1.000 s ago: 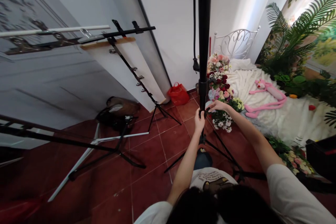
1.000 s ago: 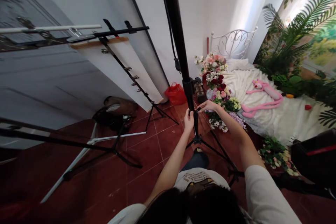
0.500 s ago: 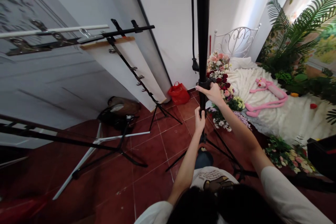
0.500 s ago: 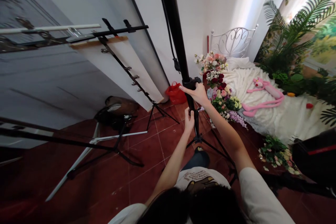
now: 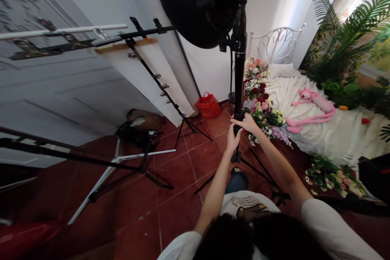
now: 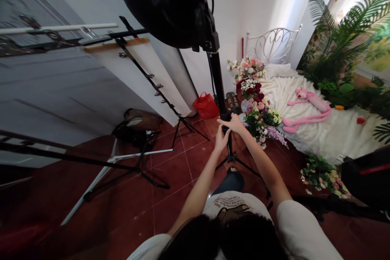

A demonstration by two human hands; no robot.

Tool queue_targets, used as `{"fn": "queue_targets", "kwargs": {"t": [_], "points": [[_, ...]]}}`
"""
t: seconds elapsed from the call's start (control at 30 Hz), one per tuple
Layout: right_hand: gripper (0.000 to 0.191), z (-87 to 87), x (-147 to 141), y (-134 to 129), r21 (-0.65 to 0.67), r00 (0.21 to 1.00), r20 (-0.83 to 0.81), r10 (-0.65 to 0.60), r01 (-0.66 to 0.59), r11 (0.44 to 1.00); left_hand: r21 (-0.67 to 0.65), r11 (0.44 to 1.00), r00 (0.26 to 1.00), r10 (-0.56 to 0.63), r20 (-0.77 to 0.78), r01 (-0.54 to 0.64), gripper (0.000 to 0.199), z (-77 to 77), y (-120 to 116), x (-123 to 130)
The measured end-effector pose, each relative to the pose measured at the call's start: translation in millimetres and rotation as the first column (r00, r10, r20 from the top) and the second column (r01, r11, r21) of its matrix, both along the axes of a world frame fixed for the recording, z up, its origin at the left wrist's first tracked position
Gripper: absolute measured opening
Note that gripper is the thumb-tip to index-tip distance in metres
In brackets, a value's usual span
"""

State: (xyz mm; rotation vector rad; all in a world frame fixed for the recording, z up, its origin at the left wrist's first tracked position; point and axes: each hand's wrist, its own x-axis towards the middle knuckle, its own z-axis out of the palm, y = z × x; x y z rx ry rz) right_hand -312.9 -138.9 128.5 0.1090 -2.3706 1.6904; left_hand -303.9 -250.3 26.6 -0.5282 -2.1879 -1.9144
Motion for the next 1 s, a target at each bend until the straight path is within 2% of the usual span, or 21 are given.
{"fn": "queue_targets", "kwargs": {"t": [0.07, 0.1, 0.2, 0.3, 0.4, 0.47, 0.57, 0.63, 0.73, 0.8, 0.87, 0.93, 1.0], "points": [[0.044, -3.8, 4.4, 22.6, -0.007, 0.991, 0.035, 0.13, -0.13, 0.991, 0.004, 1.0, 1.0, 0.007, 0.002, -0.007, 0.045, 2.0, 0.8, 0.9], [0.046, -8.3, 6.9, 33.4, -0.032, 0.986, 0.048, 0.157, -0.156, 0.987, 0.008, 1.0, 1.0, 0.007, 0.003, -0.007, 0.044, 2.8, 1.5, 1.4], [0.037, -30.0, 13.3, 53.0, -0.128, 0.988, 0.104, 0.11, -0.096, 0.987, 0.008, 1.0, 1.0, 0.016, 0.008, -0.016, 0.043, 3.8, 3.6, 2.1], [0.03, -51.6, 14.2, 49.2, -0.164, 0.978, 0.202, 0.056, -0.023, 0.986, 0.002, 1.0, 0.999, 0.031, 0.014, -0.031, 0.042, 3.5, 4.6, 1.6], [0.029, -62.8, 9.7, 35.9, -0.198, 0.976, 0.216, 0.016, 0.028, 0.98, 0.001, 1.0, 1.0, 0.016, 0.011, -0.016, 0.042, 4.2, 4.5, 1.7], [0.028, -64.4, 5.0, 29.9, -0.22, 0.98, 0.198, -0.017, 0.062, 0.973, -0.01, 1.0, 1.0, 0.019, -0.004, -0.019, 0.041, 5.8, 4.2, 2.9], [0.031, -61.3, -3.9, 27.0, -0.185, 0.976, 0.212, -0.06, 0.1, 0.978, -0.047, 0.995, 0.994, 0.09, -0.057, -0.093, 0.041, 8.6, 4.1, 5.2], [0.031, -57.7, -11.4, 26.0, -0.103, 0.957, 0.244, -0.156, 0.185, 0.977, -0.07, 0.99, 0.989, 0.12, -0.086, -0.126, 0.041, 9.7, 4.2, 6.3], [0.023, -52.5, -23.6, 22.6, 0.049, 0.878, 0.311, -0.364, 0.367, 0.929, -0.092, 0.99, 0.99, 0.101, -0.094, -0.11, 0.04, 9.4, 4.1, 7.0], [0.018, -49.5, -29.1, 19.5, 0.144, 0.822, 0.361, -0.44, 0.417, 0.897, -0.104, 0.988, 0.991, 0.101, -0.091, -0.111, 0.042, 8.6, 4.2, 7.2], [0.016, -47.3, -28.7, 16.3, 0.206, 0.802, 0.361, -0.476, 0.429, 0.88, -0.117, 0.986, 0.99, 0.111, -0.083, -0.121, 0.043, 8.4, 4.5, 7.8], [0.015, -46.5, -20.2, 12.7, 0.195, 0.818, 0.305, -0.488, 0.448, 0.873, -0.129, 0.983, 0.99, 0.125, -0.072, -0.134, 0.045, 9.3, 5.1, 8.6], [0.014, -48.8, -2.4, 8.9, 0.096, 0.848, 0.287, -0.445, 0.437, 0.894, -0.142, 0.978, 0.988, 0.144, -0.062, -0.152, 0.047, 10.5, 5.7, 9.8]]}}
